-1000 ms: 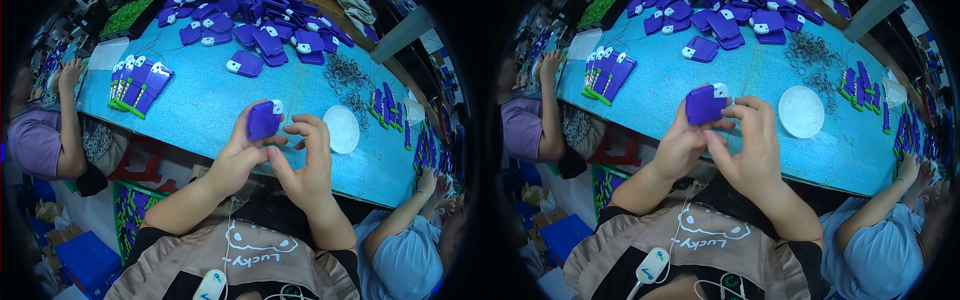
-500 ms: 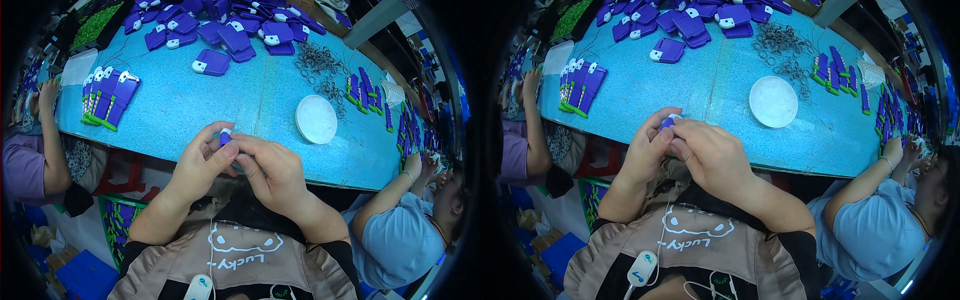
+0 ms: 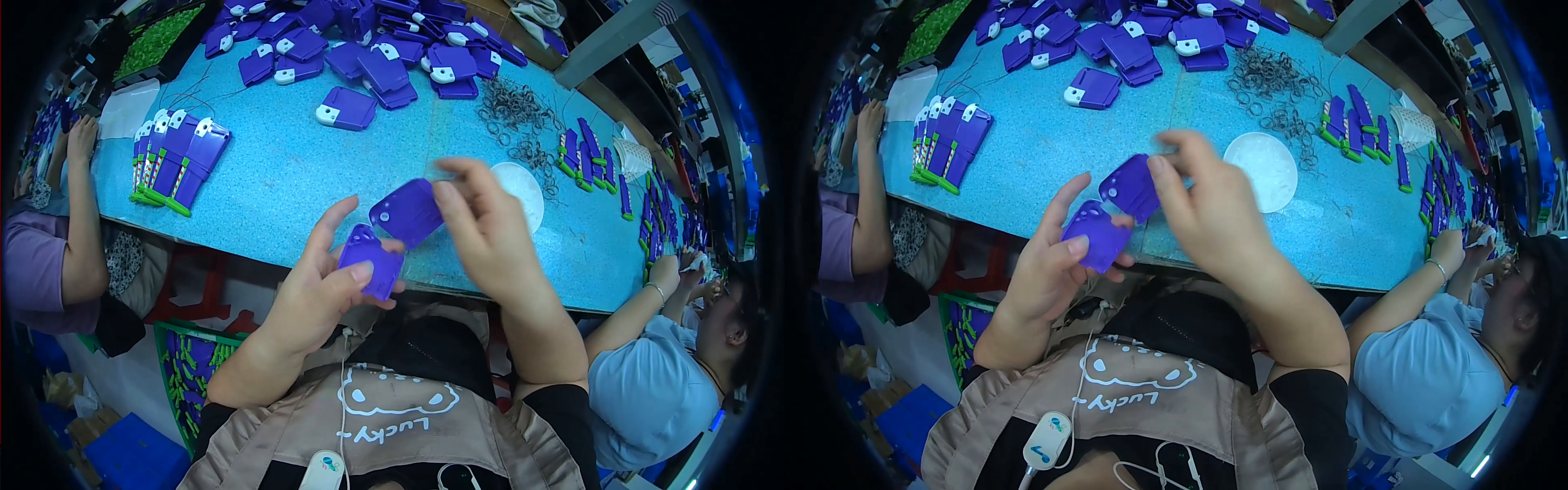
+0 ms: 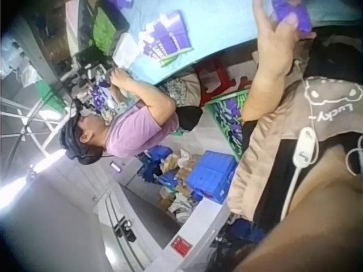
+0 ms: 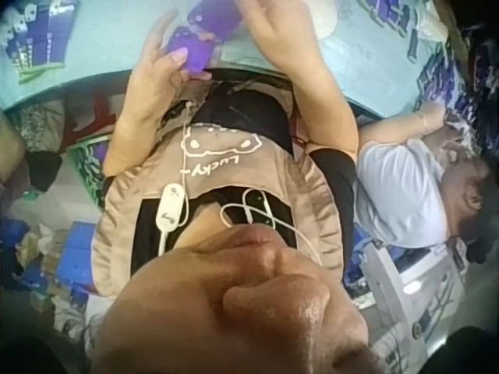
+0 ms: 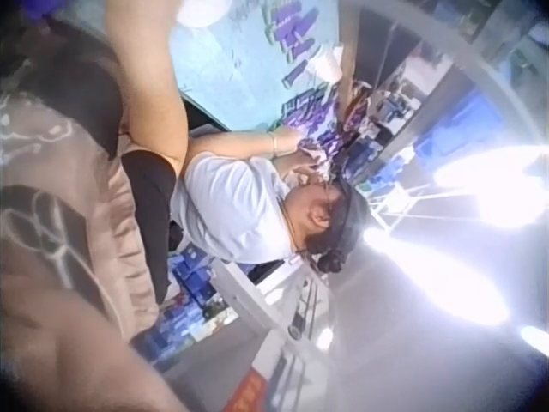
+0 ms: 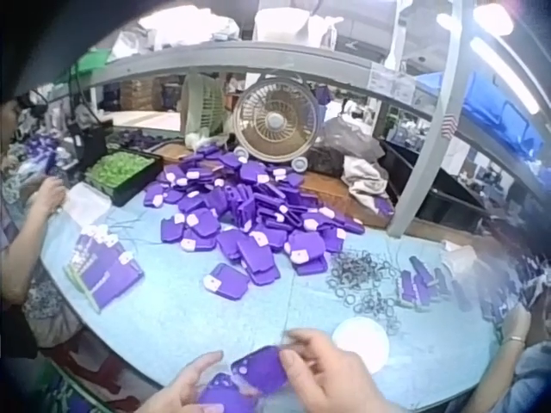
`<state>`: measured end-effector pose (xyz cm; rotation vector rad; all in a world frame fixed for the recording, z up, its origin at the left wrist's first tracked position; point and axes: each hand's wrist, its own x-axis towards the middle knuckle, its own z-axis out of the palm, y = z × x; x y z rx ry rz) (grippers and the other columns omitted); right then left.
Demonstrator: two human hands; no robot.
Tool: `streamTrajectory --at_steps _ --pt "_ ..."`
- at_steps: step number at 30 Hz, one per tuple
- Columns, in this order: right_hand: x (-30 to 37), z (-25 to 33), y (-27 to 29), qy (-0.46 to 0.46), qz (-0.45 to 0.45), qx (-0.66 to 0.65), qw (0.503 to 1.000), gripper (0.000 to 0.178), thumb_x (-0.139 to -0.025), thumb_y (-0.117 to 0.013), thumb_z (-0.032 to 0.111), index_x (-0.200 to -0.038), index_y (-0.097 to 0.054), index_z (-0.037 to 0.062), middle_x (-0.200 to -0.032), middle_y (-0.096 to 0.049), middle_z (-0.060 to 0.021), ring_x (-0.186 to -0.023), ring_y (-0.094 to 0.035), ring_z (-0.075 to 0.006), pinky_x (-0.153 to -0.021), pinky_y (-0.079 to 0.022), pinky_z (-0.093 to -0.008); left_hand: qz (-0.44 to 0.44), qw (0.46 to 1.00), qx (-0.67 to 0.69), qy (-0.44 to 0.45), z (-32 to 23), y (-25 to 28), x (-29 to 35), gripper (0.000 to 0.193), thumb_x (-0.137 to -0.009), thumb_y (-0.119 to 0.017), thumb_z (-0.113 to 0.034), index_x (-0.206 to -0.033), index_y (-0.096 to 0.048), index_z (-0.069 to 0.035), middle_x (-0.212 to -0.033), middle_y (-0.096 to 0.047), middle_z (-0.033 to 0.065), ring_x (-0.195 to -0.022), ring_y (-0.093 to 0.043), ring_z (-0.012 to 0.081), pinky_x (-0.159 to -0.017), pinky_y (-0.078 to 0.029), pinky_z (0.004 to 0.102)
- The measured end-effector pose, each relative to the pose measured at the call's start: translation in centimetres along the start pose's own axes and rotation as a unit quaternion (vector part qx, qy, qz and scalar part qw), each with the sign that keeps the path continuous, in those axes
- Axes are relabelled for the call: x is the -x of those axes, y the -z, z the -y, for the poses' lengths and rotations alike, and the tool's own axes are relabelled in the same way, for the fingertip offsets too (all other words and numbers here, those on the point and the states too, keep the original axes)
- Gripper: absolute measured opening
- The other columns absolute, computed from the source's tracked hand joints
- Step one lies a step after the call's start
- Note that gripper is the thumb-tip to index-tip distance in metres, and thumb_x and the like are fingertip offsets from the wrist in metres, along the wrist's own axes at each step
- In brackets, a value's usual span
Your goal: The person assembles plastic toy components by hand, joining purple, white, and green plastic pieces with metal springs and elastic bands.
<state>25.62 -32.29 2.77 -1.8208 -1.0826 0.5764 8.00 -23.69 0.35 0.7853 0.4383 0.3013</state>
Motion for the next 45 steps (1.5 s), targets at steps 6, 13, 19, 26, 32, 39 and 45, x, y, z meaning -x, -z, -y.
streamTrajectory --at_steps 6,13,19,26,32,39,45 --pt "-2.3 -13.3 16.3 0.053 -0.198 0.502 0.84 0.037 -0.08 -0.06 0.018 -0.114 -0.053 0.0057 -0.114 -0.054 -0.0157 -0.104 -0.051 -0.0341 -0.089 -0.039 -0.039 0.038 0.989 0.132 0.048 -0.7 0.4 0.4 0.046 -0.091 -0.041 -0.011 -0.133 -0.023 0.0 -0.118 -0.049 0.0239 -0.097 -0.059 0.0331 -0.069 -0.056 0.0349" --pt "-0.4 -13.6 16.4 0.077 -0.268 0.398 0.874 0.026 -0.077 -0.065 0.019 -0.098 -0.061 0.0048 -0.114 -0.052 -0.0139 -0.107 -0.049 -0.0308 -0.091 -0.036 -0.0391 0.114 0.977 0.093 0.152 0.3 0.2 -0.5 0.032 -0.094 -0.043 -0.028 -0.105 -0.05 0.001 -0.076 -0.064 0.0155 -0.056 -0.063 0.0169 -0.041 -0.047 0.0207" --pt "3.0 -1.0 6.8 0.3 -0.226 0.35 0.858 0.022 -0.072 -0.067 0.016 -0.092 -0.063 0.0075 -0.111 -0.052 -0.0116 -0.11 -0.046 -0.0324 -0.093 -0.035 -0.043 0.09 0.99 0.066 0.083 0.9 -2.0 -2.0 0.036 -0.094 -0.044 -0.029 -0.117 -0.044 -0.001 -0.096 -0.062 0.0149 -0.075 -0.063 0.0166 -0.059 -0.05 0.0243" --pt "5.6 0.0 0.9 0.329 -0.05 0.121 0.935 0.025 -0.071 -0.068 0.016 -0.095 -0.063 0.011 -0.109 -0.055 -0.0056 -0.105 -0.049 -0.0267 -0.087 -0.038 -0.038 0.028 0.997 0.047 0.062 0.0 -2.5 -1.6 0.039 -0.088 -0.056 -0.025 -0.115 -0.044 0.001 -0.094 -0.063 0.0154 -0.078 -0.064 0.0189 -0.067 -0.052 0.0266" --pt "3.9 1.0 -0.7 0.217 0.142 -0.061 0.964 0.025 -0.07 -0.062 0.005 -0.095 -0.063 0.0037 -0.084 -0.058 -0.011 -0.075 -0.057 -0.0255 -0.063 -0.045 -0.0318 0.314 0.903 0.092 0.277 -1.2 -2.9 1.3 0.041 -0.09 -0.05 -0.035 -0.114 -0.044 -0.002 -0.083 -0.064 0.0122 -0.057 -0.06 0.0108 -0.051 -0.048 0.0209" --pt "3.2 0.9 -0.1 0.385 0.026 0.111 0.916 0.024 -0.064 -0.064 0.007 -0.088 -0.063 0.004 -0.085 -0.058 -0.0087 -0.074 -0.057 -0.0259 -0.064 -0.044 -0.0325 0.377 0.872 0.168 0.263 -1.1 -2.8 2.1 0.045 -0.091 -0.05 -0.025 -0.124 -0.033 0.0 -0.093 -0.061 0.0142 -0.057 -0.06 0.0119 -0.049 -0.048 0.0205" --pt "1.0 -1.3 1.8 0.082 -0.142 0.054 0.985 0.008 -0.082 -0.055 0.001 -0.09 -0.058 0.0004 -0.089 -0.059 -0.0159 -0.088 -0.056 -0.027 -0.077 -0.043 -0.0358 0.306 0.929 -0.203 0.034 -1.3 -2.3 1.6 0.033 -0.088 -0.055 -0.016 -0.113 -0.045 0.001 -0.093 -0.061 0.008 -0.078 -0.059 0.0122 -0.067 -0.045 0.0241"
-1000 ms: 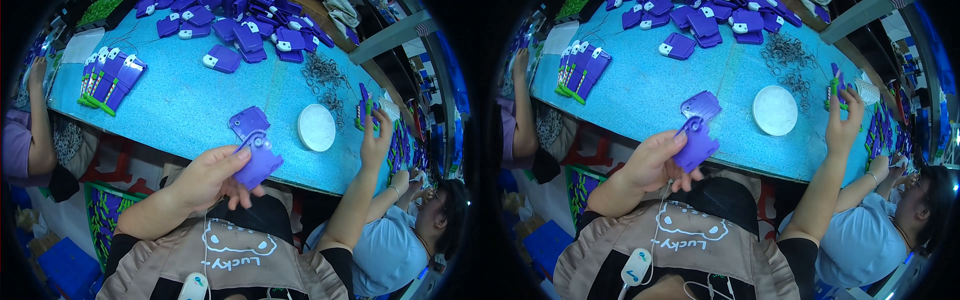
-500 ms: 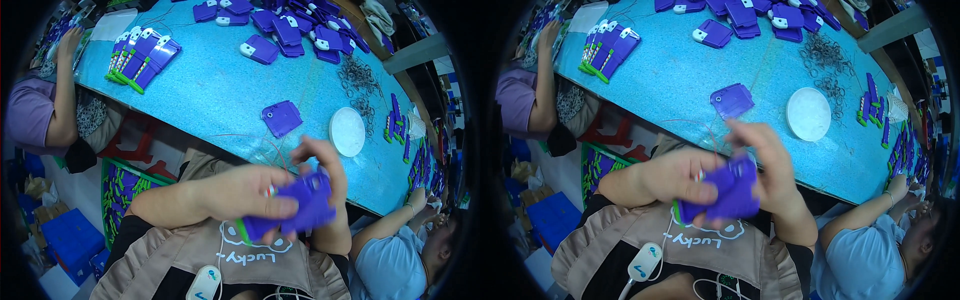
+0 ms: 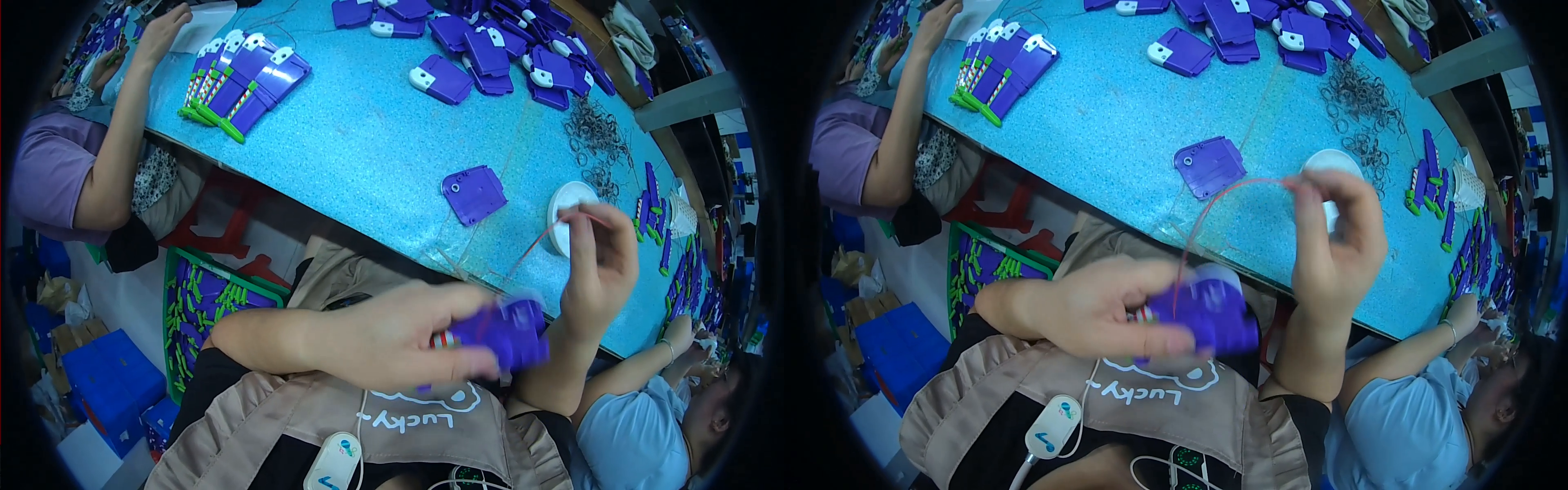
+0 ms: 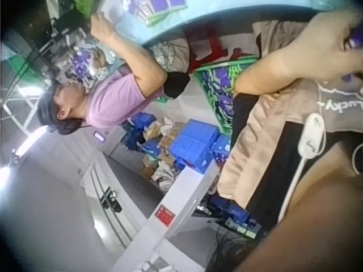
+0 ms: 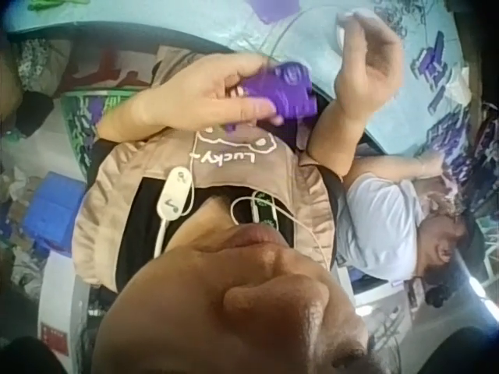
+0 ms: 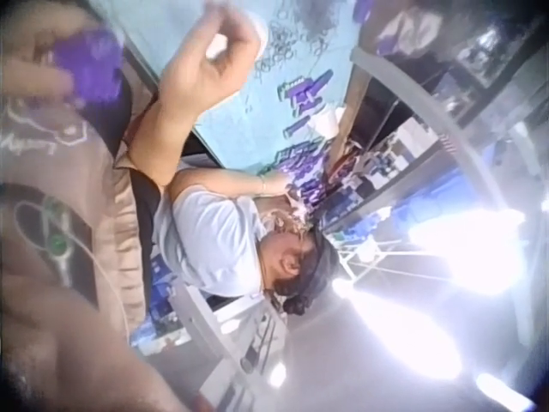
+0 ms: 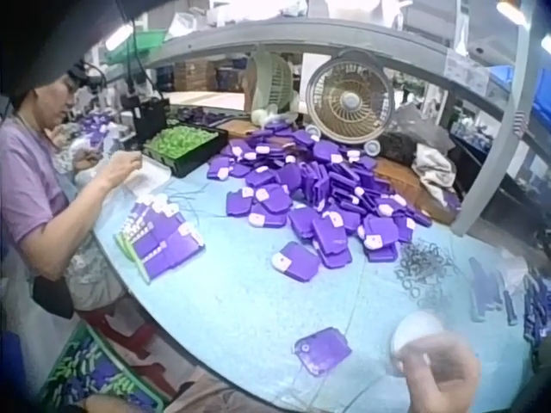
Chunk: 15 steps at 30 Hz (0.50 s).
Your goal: The person assembles plastic toy components by hand, joining purple, white, and green plastic pieces with metal springs and elastic bands.
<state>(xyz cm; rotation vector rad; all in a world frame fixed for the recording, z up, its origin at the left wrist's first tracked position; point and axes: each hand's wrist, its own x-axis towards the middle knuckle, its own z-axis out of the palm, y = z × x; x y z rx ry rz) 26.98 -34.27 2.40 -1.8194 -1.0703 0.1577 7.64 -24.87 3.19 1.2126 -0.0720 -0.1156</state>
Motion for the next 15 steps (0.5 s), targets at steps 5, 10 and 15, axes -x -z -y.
streamTrajectory --at_steps 5,10,15 --pt "2.8 2.4 -1.5 0.067 0.078 -0.333 0.937 0.014 -0.081 -0.06 0.012 -0.09 -0.061 0.0009 -0.098 -0.059 -0.0184 -0.096 -0.053 -0.025 -0.083 -0.039 -0.0364 -0.163 0.986 -0.004 0.025 0.2 -0.2 -0.4 0.023 -0.084 -0.054 -0.014 -0.1 -0.051 0.002 -0.079 -0.06 0.0109 -0.069 -0.06 0.0206 -0.059 -0.044 0.0317" --pt "2.8 1.6 -1.5 0.045 0.09 -0.25 0.963 0.016 -0.078 -0.063 0.012 -0.09 -0.064 0.0021 -0.113 -0.052 -0.0183 -0.102 -0.048 -0.0234 -0.084 -0.036 -0.0331 -0.176 0.984 0.002 0.039 -0.3 -0.3 -0.4 0.021 -0.082 -0.055 -0.015 -0.093 -0.05 0.002 -0.075 -0.059 0.0139 -0.066 -0.059 0.0263 -0.056 -0.043 0.0329" --pt "2.3 1.7 -1.5 -0.04 0.075 -0.311 0.947 0.011 -0.071 -0.066 0.007 -0.081 -0.062 0.0026 -0.113 -0.05 -0.0159 -0.104 -0.047 -0.024 -0.09 -0.035 -0.0357 -0.132 0.989 -0.024 0.064 0.0 0.1 -0.2 0.029 -0.086 -0.055 -0.013 -0.111 -0.048 0.002 -0.088 -0.063 0.0051 -0.063 -0.057 0.0061 -0.053 -0.046 0.0198"
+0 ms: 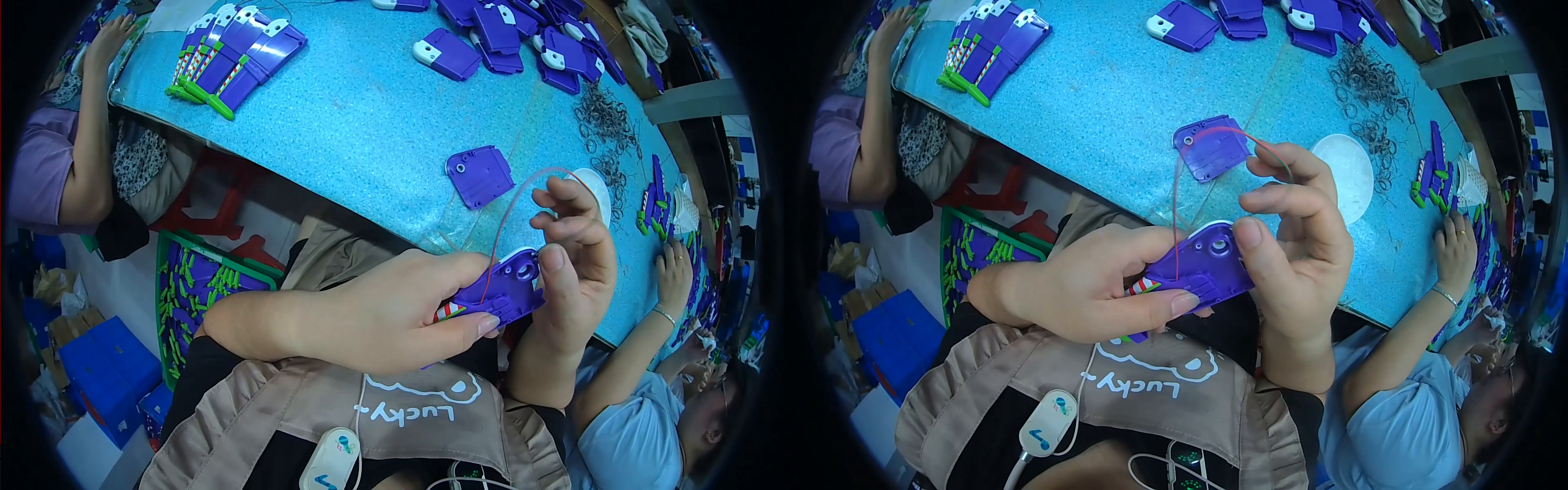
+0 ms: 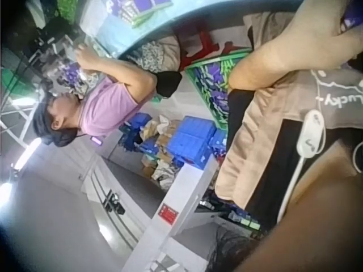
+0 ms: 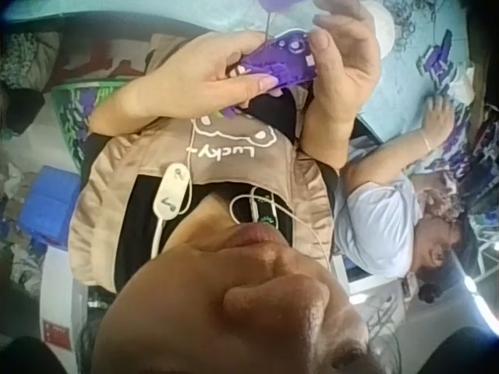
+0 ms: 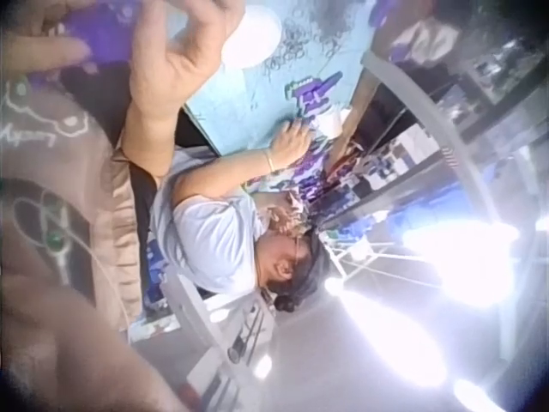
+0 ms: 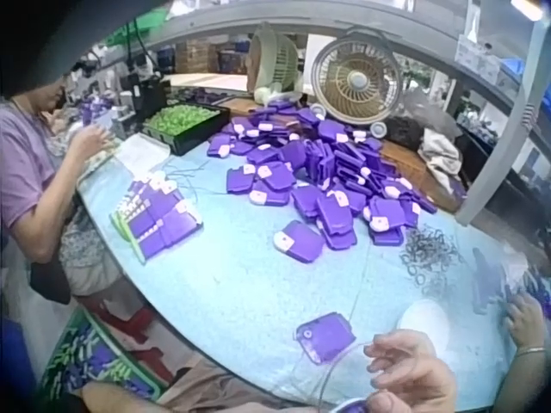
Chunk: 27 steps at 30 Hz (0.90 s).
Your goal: The person assembles plastic toy components by hand, joining purple, white, and green plastic pieces with metal springs and elastic bands.
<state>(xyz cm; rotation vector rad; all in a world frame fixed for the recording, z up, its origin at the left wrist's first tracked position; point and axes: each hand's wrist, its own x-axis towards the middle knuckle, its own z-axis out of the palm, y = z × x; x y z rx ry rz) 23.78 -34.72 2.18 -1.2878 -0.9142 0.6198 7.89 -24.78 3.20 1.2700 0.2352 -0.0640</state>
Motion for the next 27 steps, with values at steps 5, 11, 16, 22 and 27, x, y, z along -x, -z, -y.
streamTrajectory --at_steps 5,11,16,22,27 --pt "0.4 0.7 0.5 0.144 0.01 0.234 0.961 0.014 -0.068 -0.067 0.006 -0.081 -0.062 0.005 -0.107 -0.053 -0.0159 -0.1 -0.05 -0.028 -0.087 -0.039 -0.0373 -0.028 0.999 -0.005 -0.028 0.0 0.1 0.2 0.025 -0.086 -0.056 -0.012 -0.106 -0.05 0.002 -0.085 -0.063 0.0054 -0.063 -0.057 0.0065 -0.054 -0.045 0.0204" --pt "1.2 1.9 0.1 0.294 0.001 0.502 0.813 0.017 -0.064 -0.072 0.008 -0.078 -0.063 0.0076 -0.103 -0.056 -0.0087 -0.098 -0.052 -0.0306 -0.082 -0.043 -0.0387 -0.061 0.987 -0.107 -0.106 0.2 0.1 0.0 0.021 -0.083 -0.058 -0.011 -0.099 -0.053 0.002 -0.082 -0.063 0.0086 -0.066 -0.06 0.0141 -0.056 -0.045 0.026" --pt "1.2 2.2 -0.1 0.288 0.011 0.519 0.805 0.018 -0.065 -0.071 0.005 -0.082 -0.065 0.0064 -0.104 -0.057 -0.0114 -0.098 -0.053 -0.0297 -0.082 -0.044 -0.0367 -0.087 0.978 -0.132 -0.133 0.3 -0.3 -0.1 0.021 -0.08 -0.055 -0.009 -0.094 -0.047 0.003 -0.071 -0.056 0.0194 -0.066 -0.056 0.0384 -0.054 -0.042 0.0415" --pt "1.5 1.2 0.2 0.128 0.008 0.228 0.965 0.024 -0.068 -0.067 0.001 -0.092 -0.066 0.0018 -0.105 -0.056 -0.0191 -0.096 -0.057 -0.0272 -0.08 -0.047 -0.0343 -0.077 0.972 -0.19 -0.116 -0.1 0.0 0.2 0.023 -0.08 -0.06 -0.009 -0.099 -0.053 0.002 -0.075 -0.06 0.012 -0.065 -0.061 0.0239 -0.055 -0.044 0.0305" --pt "1.2 1.4 -0.2 0.044 0.037 0.031 0.998 0.016 -0.075 -0.062 0.002 -0.09 -0.065 -0.001 -0.098 -0.059 -0.0191 -0.089 -0.06 -0.0259 -0.078 -0.048 -0.0328 -0.041 0.974 -0.176 -0.139 -0.1 0.2 0.4 0.024 -0.08 -0.06 -0.01 -0.101 -0.054 0.001 -0.069 -0.06 0.0097 -0.058 -0.06 0.0216 -0.051 -0.043 0.0292"
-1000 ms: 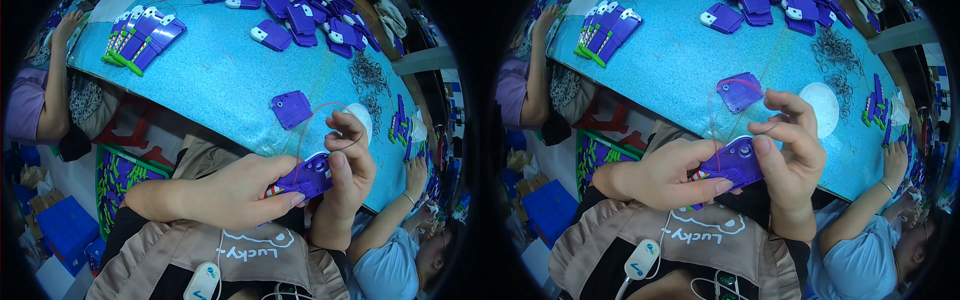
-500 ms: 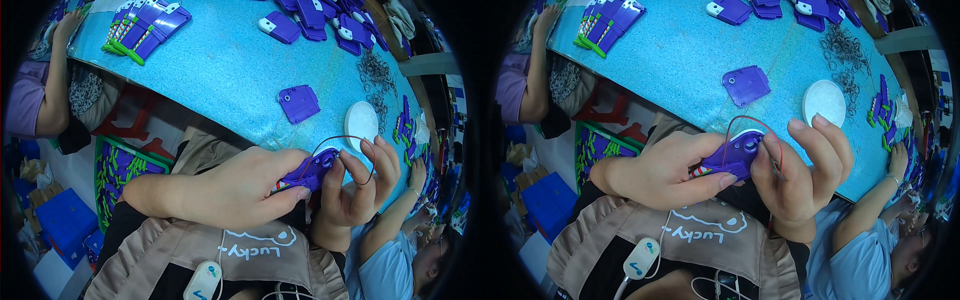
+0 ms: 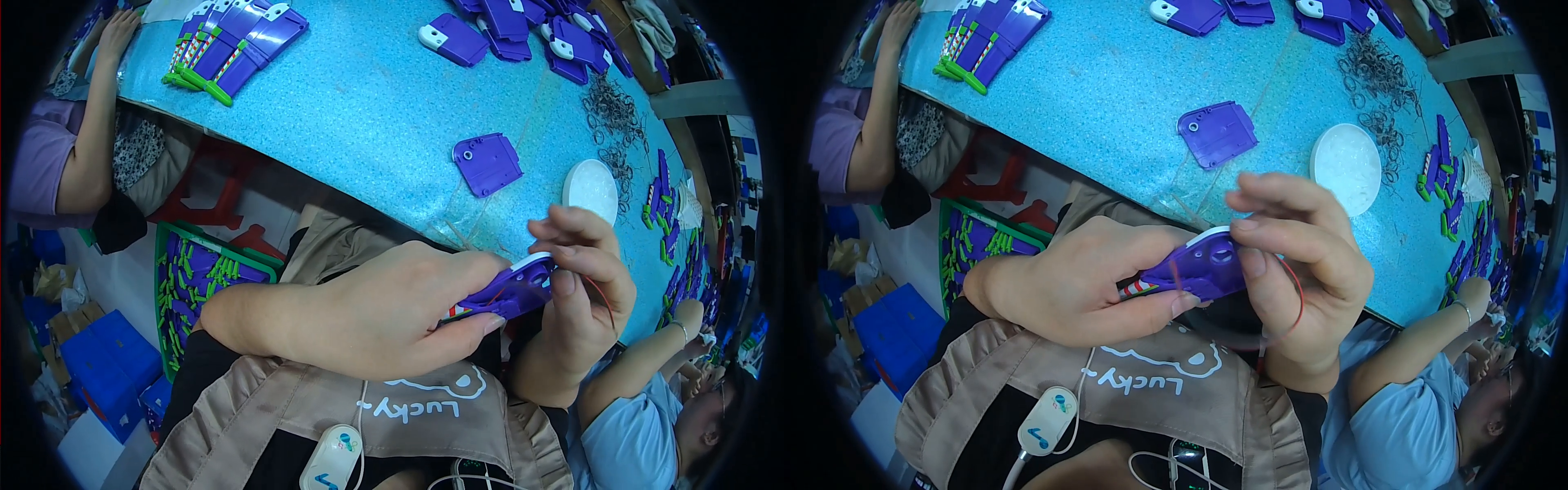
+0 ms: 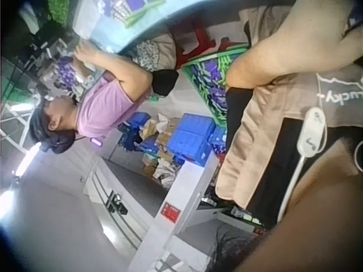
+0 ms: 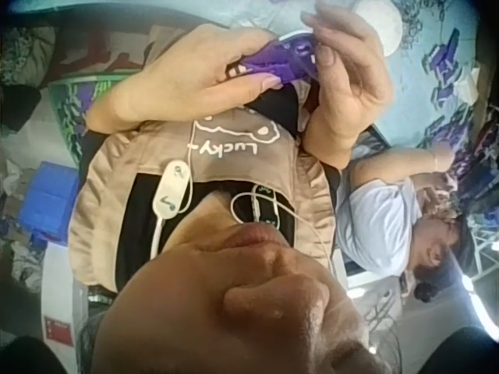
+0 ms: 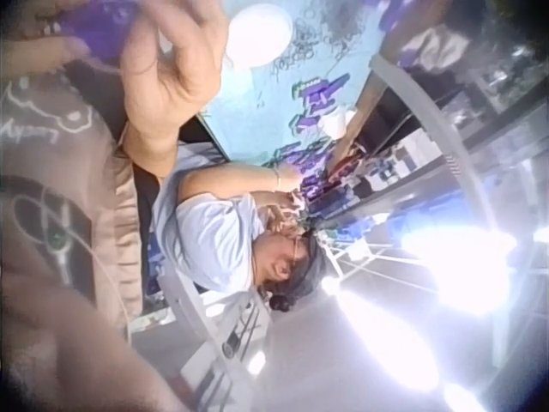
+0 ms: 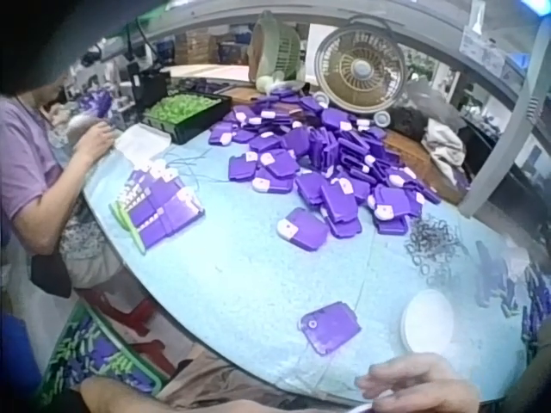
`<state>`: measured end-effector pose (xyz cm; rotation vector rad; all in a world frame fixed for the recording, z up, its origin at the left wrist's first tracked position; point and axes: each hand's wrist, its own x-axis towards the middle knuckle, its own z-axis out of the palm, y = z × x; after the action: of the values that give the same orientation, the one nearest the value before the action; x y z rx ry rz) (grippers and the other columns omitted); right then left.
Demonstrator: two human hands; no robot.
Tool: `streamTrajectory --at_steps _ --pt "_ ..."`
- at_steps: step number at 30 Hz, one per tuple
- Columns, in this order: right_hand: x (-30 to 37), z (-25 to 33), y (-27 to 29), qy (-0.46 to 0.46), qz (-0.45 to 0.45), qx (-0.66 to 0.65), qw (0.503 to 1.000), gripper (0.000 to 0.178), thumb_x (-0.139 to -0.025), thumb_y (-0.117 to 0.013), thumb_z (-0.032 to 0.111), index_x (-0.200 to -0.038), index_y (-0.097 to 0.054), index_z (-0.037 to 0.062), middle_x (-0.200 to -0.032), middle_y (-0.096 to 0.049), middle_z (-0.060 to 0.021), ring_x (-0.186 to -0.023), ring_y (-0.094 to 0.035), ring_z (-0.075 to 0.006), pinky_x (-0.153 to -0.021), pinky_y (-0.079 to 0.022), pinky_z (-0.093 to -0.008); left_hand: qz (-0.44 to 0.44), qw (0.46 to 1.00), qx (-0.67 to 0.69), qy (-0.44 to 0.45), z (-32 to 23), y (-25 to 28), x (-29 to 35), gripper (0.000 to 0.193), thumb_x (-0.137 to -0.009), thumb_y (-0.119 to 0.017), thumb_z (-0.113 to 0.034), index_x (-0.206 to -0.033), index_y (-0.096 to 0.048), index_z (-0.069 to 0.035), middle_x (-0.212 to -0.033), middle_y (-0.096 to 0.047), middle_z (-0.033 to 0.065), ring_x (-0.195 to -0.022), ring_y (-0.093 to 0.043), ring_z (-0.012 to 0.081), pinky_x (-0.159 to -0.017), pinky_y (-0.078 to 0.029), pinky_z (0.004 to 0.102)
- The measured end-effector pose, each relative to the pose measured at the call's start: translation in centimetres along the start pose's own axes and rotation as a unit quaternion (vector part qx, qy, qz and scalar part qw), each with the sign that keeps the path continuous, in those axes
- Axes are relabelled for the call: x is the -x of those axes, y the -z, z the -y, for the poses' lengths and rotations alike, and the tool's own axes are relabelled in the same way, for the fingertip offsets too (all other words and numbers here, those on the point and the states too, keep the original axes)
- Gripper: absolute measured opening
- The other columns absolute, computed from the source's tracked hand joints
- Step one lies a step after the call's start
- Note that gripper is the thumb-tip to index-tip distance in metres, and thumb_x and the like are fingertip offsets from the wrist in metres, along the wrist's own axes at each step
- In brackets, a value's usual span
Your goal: The person assembles plastic toy components by hand, joining purple, white, and green plastic pieces with metal springs and elastic bands.
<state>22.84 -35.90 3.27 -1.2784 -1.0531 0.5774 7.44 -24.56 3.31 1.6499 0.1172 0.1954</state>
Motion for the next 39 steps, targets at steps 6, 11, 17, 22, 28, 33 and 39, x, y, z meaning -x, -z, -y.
streamTrajectory --at_steps 6,11,17,22,28,33,39 --pt "-0.2 1.3 0.3 -0.002 0.016 0.048 0.999 0.013 -0.076 -0.061 0.003 -0.086 -0.064 -0.004 -0.079 -0.062 -0.0168 -0.08 -0.063 -0.0246 -0.072 -0.05 -0.0309 0.039 0.997 0.064 0.024 -0.5 0.5 -0.1 0.022 -0.084 -0.058 -0.012 -0.102 -0.055 -0.001 -0.067 -0.06 0.003 -0.054 -0.056 0.0095 -0.048 -0.04 0.0239" --pt "-0.4 1.5 0.3 0.02 0.024 0.062 0.998 0.013 -0.077 -0.059 0.003 -0.086 -0.064 -0.0033 -0.082 -0.062 -0.0169 -0.079 -0.061 -0.0233 -0.07 -0.047 -0.0295 0.063 0.991 0.107 0.057 -0.9 0.8 -0.1 0.023 -0.085 -0.057 -0.012 -0.105 -0.055 0.0 -0.075 -0.063 0.0021 -0.058 -0.055 0.0047 -0.05 -0.041 0.0203" --pt "-1.6 1.0 1.6 -0.093 0.041 0.004 0.995 0.02 -0.077 -0.057 0.003 -0.096 -0.06 -0.0026 -0.088 -0.061 -0.0147 -0.084 -0.057 -0.0211 -0.075 -0.043 -0.0284 0.109 0.925 0.33 0.154 -1.0 0.7 0.1 0.023 -0.086 -0.056 -0.013 -0.105 -0.055 0.0 -0.085 -0.062 0.0037 -0.067 -0.054 0.0035 -0.057 -0.043 0.0191" --pt "-4.5 -0.5 3.8 0.016 -0.139 0.321 0.937 0.027 -0.076 -0.06 0.007 -0.102 -0.058 0.001 -0.096 -0.059 -0.0146 -0.092 -0.056 -0.025 -0.083 -0.042 -0.0332 0.052 0.913 0.385 0.122 -0.8 0.8 0.4 0.021 -0.086 -0.055 -0.015 -0.1 -0.055 -0.001 -0.081 -0.059 0.0035 -0.067 -0.052 0.0043 -0.058 -0.042 0.022" --pt "-1.0 1.8 -0.7 0.131 0.088 0.39 0.907 0.012 -0.063 -0.065 0.002 -0.074 -0.064 0.0045 -0.116 -0.051 -0.0204 -0.116 -0.044 -0.0378 -0.1 -0.027 -0.0503 -0.082 0.992 0.067 0.067 0.1 -0.6 -0.9 0.017 -0.08 -0.053 -0.008 -0.092 -0.049 0.003 -0.075 -0.057 0.0172 -0.066 -0.057 0.0328 -0.055 -0.042 0.0363" --pt "-1.0 0.4 -0.7 0.078 0.062 0.244 0.965 0.03 -0.061 -0.073 0.001 -0.087 -0.056 0.0047 -0.099 -0.055 -0.0143 -0.093 -0.054 -0.0274 -0.084 -0.039 -0.0388 -0.031 0.999 -0.021 -0.012 1.0 -0.5 -1.5 0.017 -0.081 -0.055 -0.009 -0.092 -0.049 0.001 -0.073 -0.058 0.0137 -0.064 -0.058 0.0262 -0.053 -0.042 0.0336" --pt "-1.1 0.5 0.3 -0.038 0.085 0.03 0.995 0.047 -0.066 -0.072 0.007 -0.105 -0.047 0.0009 -0.093 -0.046 -0.0035 -0.089 -0.044 -0.0117 -0.079 -0.035 -0.0221 -0.049 0.997 -0.045 -0.05 0.9 -1.0 -1.3 0.02 -0.079 -0.058 -0.009 -0.094 -0.051 0.002 -0.072 -0.058 0.0167 -0.062 -0.057 0.0363 -0.053 -0.043 0.0388"
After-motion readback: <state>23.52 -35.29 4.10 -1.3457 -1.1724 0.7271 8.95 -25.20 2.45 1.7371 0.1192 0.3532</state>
